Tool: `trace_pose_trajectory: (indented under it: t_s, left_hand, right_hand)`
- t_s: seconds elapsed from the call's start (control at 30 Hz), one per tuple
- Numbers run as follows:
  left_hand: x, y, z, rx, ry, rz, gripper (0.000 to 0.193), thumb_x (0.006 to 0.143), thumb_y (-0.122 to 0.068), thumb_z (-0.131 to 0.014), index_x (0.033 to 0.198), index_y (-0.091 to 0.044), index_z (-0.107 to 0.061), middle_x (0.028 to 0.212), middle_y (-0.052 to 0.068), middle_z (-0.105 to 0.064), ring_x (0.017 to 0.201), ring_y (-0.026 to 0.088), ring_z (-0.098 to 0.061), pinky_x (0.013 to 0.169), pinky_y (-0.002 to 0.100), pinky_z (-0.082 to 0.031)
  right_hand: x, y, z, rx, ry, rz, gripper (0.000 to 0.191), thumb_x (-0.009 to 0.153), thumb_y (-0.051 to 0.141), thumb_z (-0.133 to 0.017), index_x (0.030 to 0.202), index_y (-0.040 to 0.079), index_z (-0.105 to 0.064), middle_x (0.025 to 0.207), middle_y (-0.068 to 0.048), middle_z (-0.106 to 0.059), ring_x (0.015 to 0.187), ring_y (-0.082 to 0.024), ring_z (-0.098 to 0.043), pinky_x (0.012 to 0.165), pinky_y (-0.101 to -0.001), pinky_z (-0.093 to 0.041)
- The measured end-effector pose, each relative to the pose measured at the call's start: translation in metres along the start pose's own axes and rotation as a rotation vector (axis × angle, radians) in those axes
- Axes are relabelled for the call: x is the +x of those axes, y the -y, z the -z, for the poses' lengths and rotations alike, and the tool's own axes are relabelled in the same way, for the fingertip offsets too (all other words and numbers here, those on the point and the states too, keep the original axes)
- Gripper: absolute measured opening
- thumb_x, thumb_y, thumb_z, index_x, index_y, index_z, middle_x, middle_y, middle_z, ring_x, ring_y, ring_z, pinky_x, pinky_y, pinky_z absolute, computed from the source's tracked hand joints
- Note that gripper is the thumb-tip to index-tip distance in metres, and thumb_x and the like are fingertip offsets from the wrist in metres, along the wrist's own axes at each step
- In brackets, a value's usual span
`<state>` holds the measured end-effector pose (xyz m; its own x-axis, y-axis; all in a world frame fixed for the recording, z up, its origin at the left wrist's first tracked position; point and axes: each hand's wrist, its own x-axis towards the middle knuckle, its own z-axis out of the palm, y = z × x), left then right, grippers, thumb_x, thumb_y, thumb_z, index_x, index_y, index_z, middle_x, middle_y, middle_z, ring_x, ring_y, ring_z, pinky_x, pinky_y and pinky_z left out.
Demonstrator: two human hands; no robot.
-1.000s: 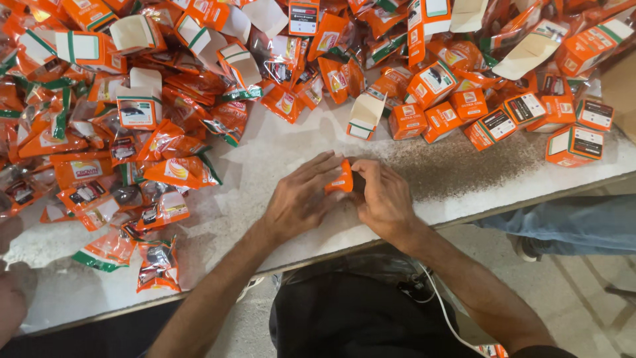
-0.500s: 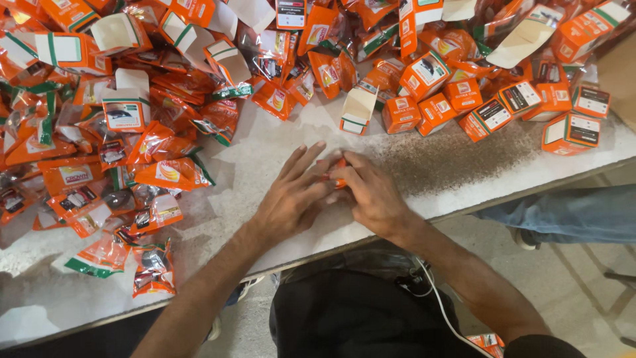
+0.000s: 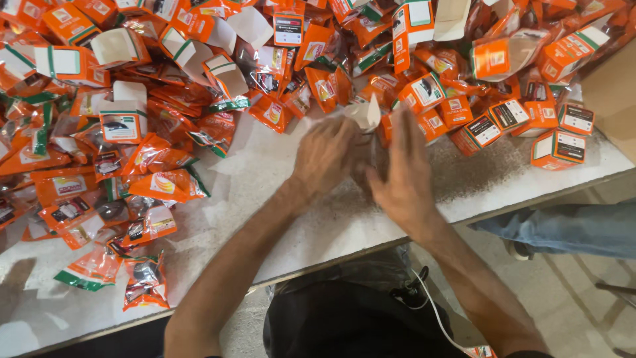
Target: The person packs small orange-wrapped product packets into small white cardboard boxes at a table covered with piles of packaged goods. They pick up a box, insert packets, fold the box flaps closed, and set the finished box aside, repeating the cycle.
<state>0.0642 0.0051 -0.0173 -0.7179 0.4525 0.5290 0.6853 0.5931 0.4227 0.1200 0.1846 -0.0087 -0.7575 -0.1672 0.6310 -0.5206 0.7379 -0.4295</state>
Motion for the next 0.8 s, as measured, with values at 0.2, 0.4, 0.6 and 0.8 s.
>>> trace_pose_trajectory:
  t_s: [0.2, 0.4, 0.6, 0.8]
  left_hand:
    - [-0.002, -0.008, 0.014, -0.502, -0.158, 0.028, 0.016, 0.094, 0.002, -0.059, 0.108, -0.003, -0.060, 0.097, 0.014, -0.070, 0.081, 0.030, -0.074, 0.073, 0.037, -0.059]
    - [0.061, 0.050, 0.005, 0.147, -0.108, -0.103, 0.051, 0.079, -0.008, -0.074, 0.128, -0.002, -0.059, 0.110, 0.020, -0.069, 0.085, 0.037, -0.068, 0.061, 0.048, -0.056]
    - [0.065, 0.059, -0.009, 0.371, 0.236, 0.082, 0.047, 0.089, -0.007, -0.072, 0.134, -0.013, -0.058, 0.111, 0.017, -0.064, 0.100, 0.036, -0.067, 0.074, 0.051, -0.056]
    - [-0.018, 0.016, 0.066, -0.194, -0.293, -0.017, 0.059, 0.092, 0.007, -0.069, 0.145, -0.010, -0.050, 0.126, 0.019, -0.063, 0.102, 0.032, -0.069, 0.087, 0.042, -0.059]
  right_hand:
    - [0.003, -0.007, -0.019, -0.084, 0.195, -0.067, 0.097, 0.084, 0.005, -0.080, 0.162, 0.001, -0.021, 0.134, -0.025, -0.058, 0.126, -0.044, -0.055, 0.112, -0.0554, -0.040]
    - [-0.018, 0.009, -0.025, 0.305, 0.073, -0.036, 0.088, 0.082, 0.015, -0.085, 0.150, -0.004, -0.034, 0.130, -0.022, -0.064, 0.118, -0.039, -0.063, 0.102, -0.0479, -0.051]
    - [-0.020, 0.007, -0.019, 0.487, 0.218, -0.208, 0.070, 0.078, 0.022, -0.089, 0.135, -0.001, -0.056, 0.123, -0.019, -0.069, 0.116, -0.034, -0.069, 0.099, -0.0433, -0.054]
    - [-0.017, 0.002, -0.022, 0.385, 0.274, -0.136, 0.061, 0.070, 0.024, -0.091, 0.122, 0.001, -0.067, 0.116, -0.016, -0.072, 0.111, -0.037, -0.067, 0.096, -0.0456, -0.052]
